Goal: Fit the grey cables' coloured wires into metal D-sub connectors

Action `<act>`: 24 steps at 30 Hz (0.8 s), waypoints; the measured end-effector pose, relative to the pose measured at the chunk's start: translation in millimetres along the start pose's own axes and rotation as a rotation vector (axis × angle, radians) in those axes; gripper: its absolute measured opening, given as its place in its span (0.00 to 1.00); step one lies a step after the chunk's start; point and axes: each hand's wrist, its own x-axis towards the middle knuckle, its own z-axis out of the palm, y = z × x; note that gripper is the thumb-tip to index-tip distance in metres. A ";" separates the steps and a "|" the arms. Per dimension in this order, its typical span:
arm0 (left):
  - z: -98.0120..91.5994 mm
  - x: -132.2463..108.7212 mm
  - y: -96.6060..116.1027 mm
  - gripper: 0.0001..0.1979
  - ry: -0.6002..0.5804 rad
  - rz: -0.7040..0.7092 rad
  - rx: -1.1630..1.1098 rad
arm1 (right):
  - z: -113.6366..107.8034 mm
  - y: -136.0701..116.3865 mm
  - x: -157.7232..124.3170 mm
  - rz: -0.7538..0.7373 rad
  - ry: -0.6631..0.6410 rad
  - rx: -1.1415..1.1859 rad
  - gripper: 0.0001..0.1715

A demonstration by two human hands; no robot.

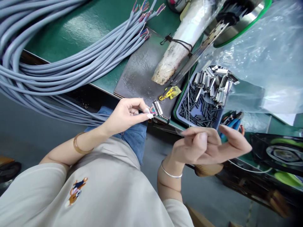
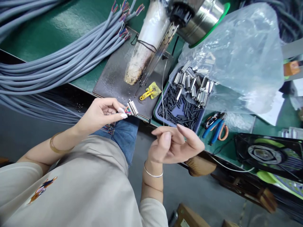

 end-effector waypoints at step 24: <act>7.5 24.7 6.5 0.09 0.158 0.244 0.217 | 32.9 2.9 8.9 0.206 -0.306 0.301 0.08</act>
